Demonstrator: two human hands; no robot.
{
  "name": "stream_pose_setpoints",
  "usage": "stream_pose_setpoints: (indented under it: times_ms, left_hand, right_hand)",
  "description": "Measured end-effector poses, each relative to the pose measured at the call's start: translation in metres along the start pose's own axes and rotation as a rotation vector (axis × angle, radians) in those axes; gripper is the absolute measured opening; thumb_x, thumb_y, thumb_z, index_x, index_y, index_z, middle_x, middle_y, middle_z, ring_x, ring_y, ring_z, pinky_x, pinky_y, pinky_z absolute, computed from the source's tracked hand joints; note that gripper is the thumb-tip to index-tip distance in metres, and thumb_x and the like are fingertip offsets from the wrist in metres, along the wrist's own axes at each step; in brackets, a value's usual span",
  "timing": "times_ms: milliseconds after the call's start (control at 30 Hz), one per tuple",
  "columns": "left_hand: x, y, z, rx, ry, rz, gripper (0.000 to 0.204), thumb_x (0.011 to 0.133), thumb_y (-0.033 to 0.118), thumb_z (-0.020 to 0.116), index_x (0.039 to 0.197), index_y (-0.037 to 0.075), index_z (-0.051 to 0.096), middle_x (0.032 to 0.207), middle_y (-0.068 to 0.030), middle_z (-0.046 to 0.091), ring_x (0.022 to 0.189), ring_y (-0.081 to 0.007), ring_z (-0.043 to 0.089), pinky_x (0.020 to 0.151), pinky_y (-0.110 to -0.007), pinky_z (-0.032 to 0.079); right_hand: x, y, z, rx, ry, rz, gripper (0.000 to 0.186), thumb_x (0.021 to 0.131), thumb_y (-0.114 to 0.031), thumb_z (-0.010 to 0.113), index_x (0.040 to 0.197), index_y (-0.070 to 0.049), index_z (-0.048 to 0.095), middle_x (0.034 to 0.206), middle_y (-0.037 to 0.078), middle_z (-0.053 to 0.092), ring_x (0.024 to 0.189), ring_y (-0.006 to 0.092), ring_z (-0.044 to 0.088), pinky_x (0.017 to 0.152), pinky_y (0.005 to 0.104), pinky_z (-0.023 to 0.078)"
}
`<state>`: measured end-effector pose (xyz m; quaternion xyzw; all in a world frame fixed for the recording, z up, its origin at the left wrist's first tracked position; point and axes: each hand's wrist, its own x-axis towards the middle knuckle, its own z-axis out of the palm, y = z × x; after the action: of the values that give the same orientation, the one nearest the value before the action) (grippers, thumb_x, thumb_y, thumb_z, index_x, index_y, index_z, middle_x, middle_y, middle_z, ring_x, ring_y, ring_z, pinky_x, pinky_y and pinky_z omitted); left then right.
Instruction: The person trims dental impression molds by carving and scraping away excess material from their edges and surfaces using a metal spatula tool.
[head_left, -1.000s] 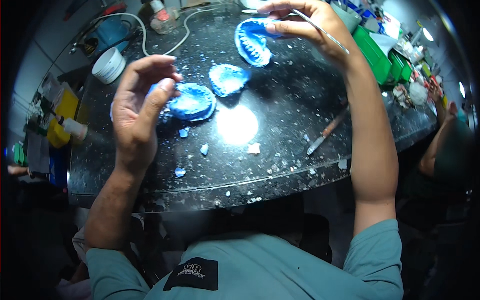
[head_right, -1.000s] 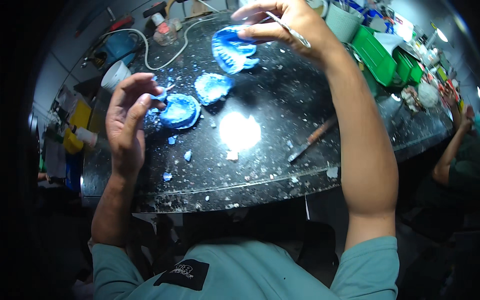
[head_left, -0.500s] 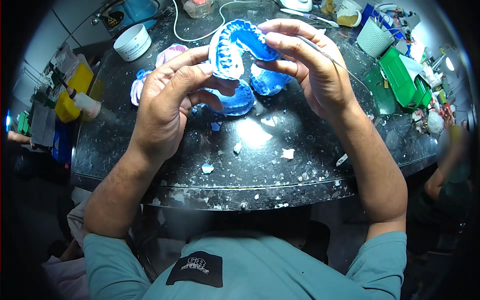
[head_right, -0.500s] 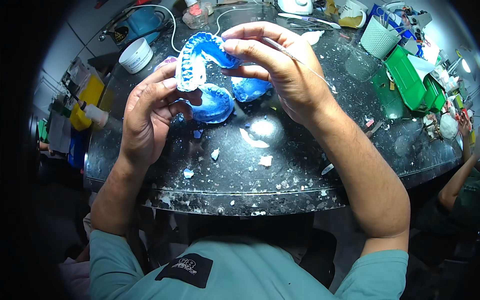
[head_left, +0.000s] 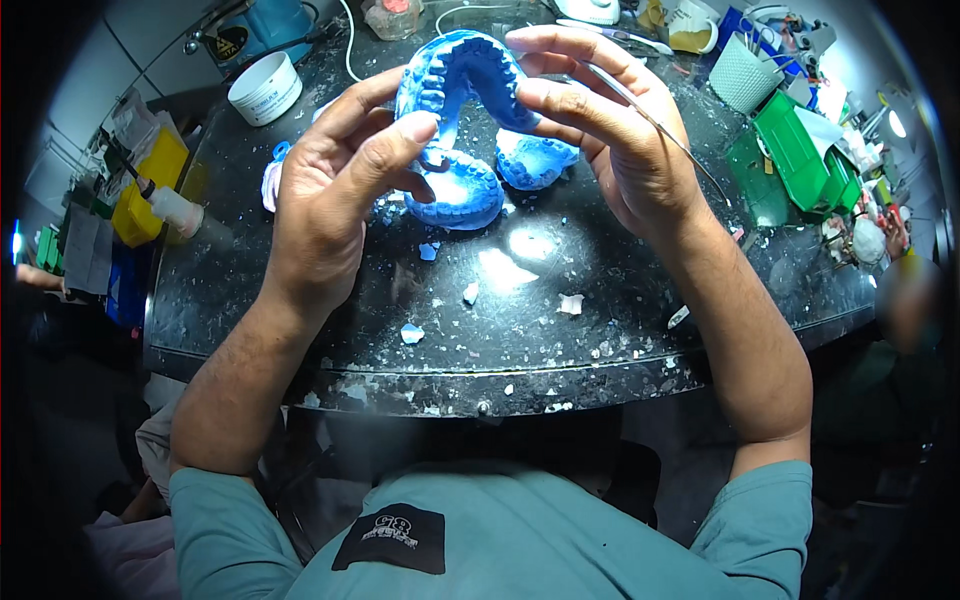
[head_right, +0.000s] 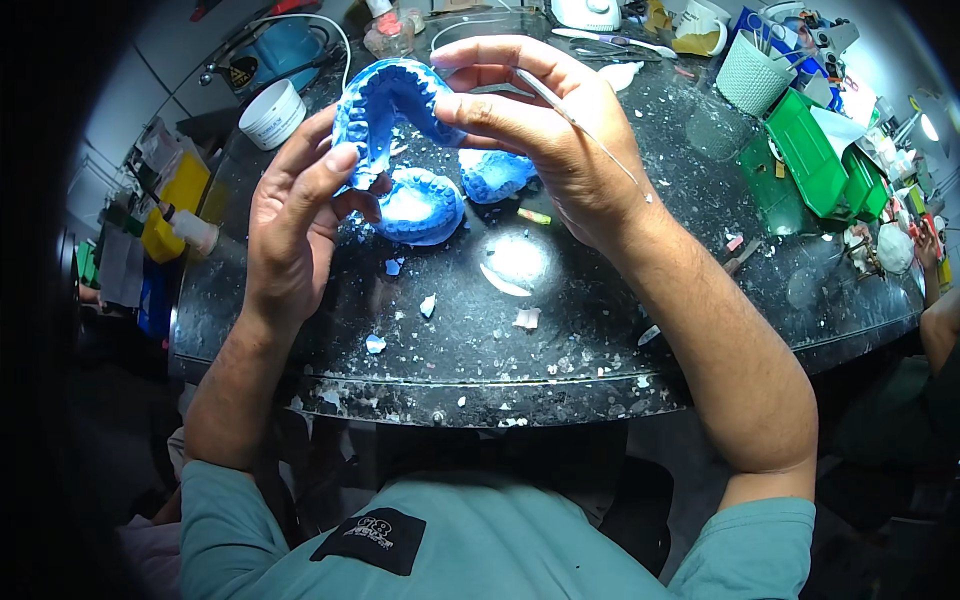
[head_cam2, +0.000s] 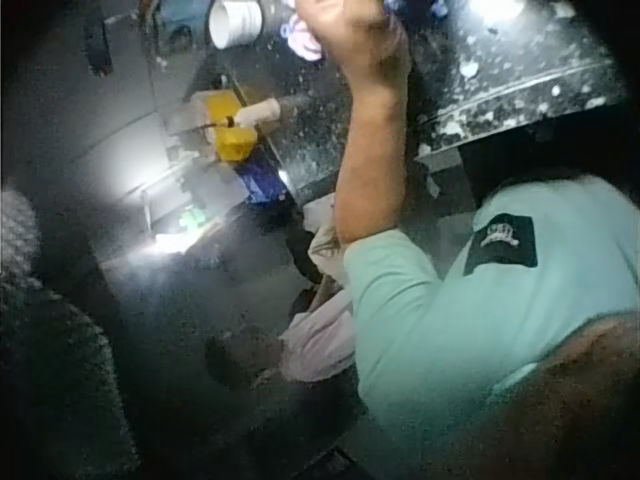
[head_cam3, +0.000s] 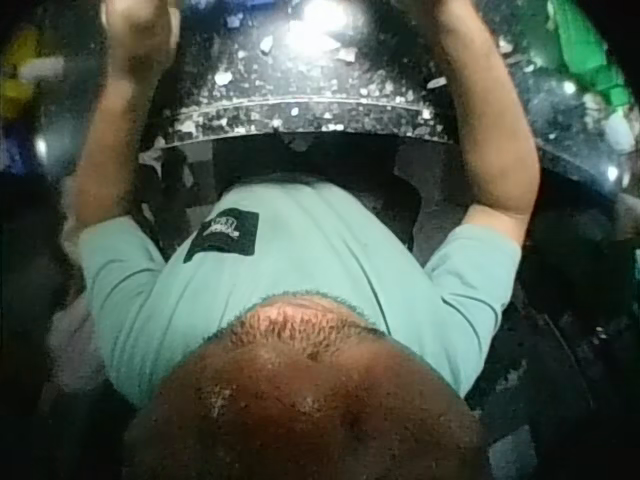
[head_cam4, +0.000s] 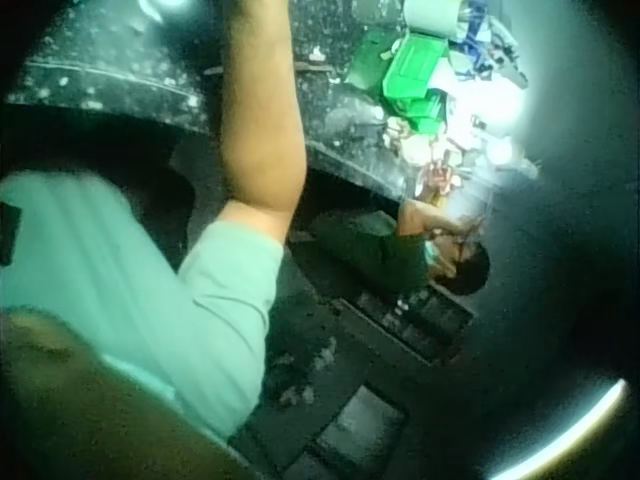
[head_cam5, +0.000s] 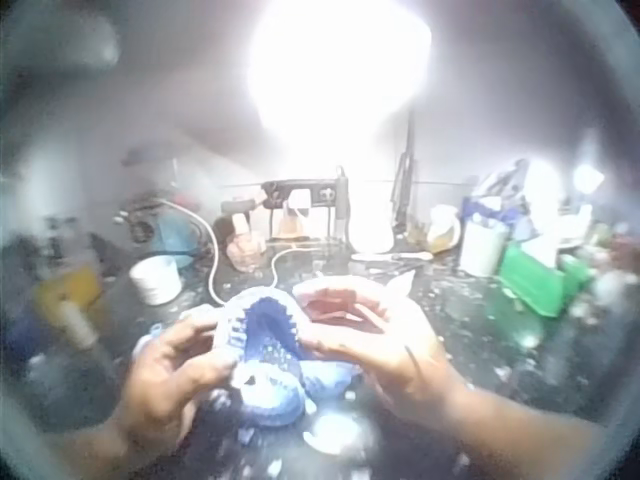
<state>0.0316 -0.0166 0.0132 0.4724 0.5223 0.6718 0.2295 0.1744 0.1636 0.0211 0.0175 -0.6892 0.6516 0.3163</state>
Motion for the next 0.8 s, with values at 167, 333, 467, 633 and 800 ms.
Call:
stream_pose_setpoints:
  times_ms: [167, 333, 467, 633, 800]
  left_hand:
    - [0.001, -0.006, -0.003, 0.170, -0.059, 0.122, 0.047, 0.097, 0.020, 0.061, 0.139, 0.003, 0.050, 0.116, -0.0106, 0.064, 0.101, -0.0166, 0.065, 0.079, -0.028, 0.055]
    - [0.007, -0.008, -0.006, 0.142, 0.022, 0.280, 0.029, 0.098, 0.017, 0.060, 0.124, 0.005, 0.063, 0.108, -0.0065, 0.064, 0.097, -0.0100, 0.060, 0.077, -0.024, 0.054]
    - [0.007, -0.003, -0.011, 0.120, 0.099, 0.240, 0.023, 0.100, 0.021, 0.057, 0.110, 0.004, 0.070, 0.089, -0.0001, 0.063, 0.083, -0.0053, 0.056, 0.072, -0.021, 0.046]
    - [0.007, -0.008, -0.017, 0.149, 0.098, 0.226, 0.023, 0.100, 0.021, 0.056, 0.105, 0.003, 0.069, 0.085, 0.0007, 0.060, 0.074, -0.0036, 0.049, 0.068, -0.020, 0.041]
    - [0.006, 0.001, -0.002, 0.019, 0.223, 0.151, 0.024, 0.101, 0.022, 0.052, 0.084, 0.007, 0.061, 0.071, 0.0044, 0.046, 0.063, -0.0032, 0.038, 0.060, -0.020, 0.034]
  right_hand:
    - [0.004, -0.008, -0.001, -0.047, -0.067, -0.041, 0.040, 0.086, -0.017, 0.072, 0.122, -0.003, 0.063, 0.112, 0.009, 0.067, 0.105, 0.0166, 0.063, 0.092, 0.0325, 0.052]
    - [0.024, -0.008, -0.088, -0.211, 0.302, -0.140, 0.034, 0.101, -0.020, 0.048, 0.126, 0.000, 0.056, 0.117, 0.009, 0.064, 0.110, 0.0190, 0.060, 0.092, 0.0361, 0.049]
    - [0.018, -0.012, -0.163, -0.971, 0.315, 0.110, 0.032, 0.094, -0.035, 0.063, 0.103, -0.006, 0.073, 0.090, 0.000, 0.069, 0.084, 0.0093, 0.060, 0.078, 0.0257, 0.046]
    - [0.008, 0.020, -0.197, -1.217, 0.110, 0.124, 0.036, 0.095, -0.035, 0.062, 0.098, -0.001, 0.074, 0.087, 0.014, 0.073, 0.081, 0.0213, 0.066, 0.078, 0.0351, 0.050]
    - [0.008, 0.033, -0.198, -1.359, 0.064, 0.081, 0.034, 0.095, -0.036, 0.060, 0.103, -0.005, 0.073, 0.087, 0.016, 0.072, 0.082, 0.0284, 0.069, 0.078, 0.0365, 0.051]
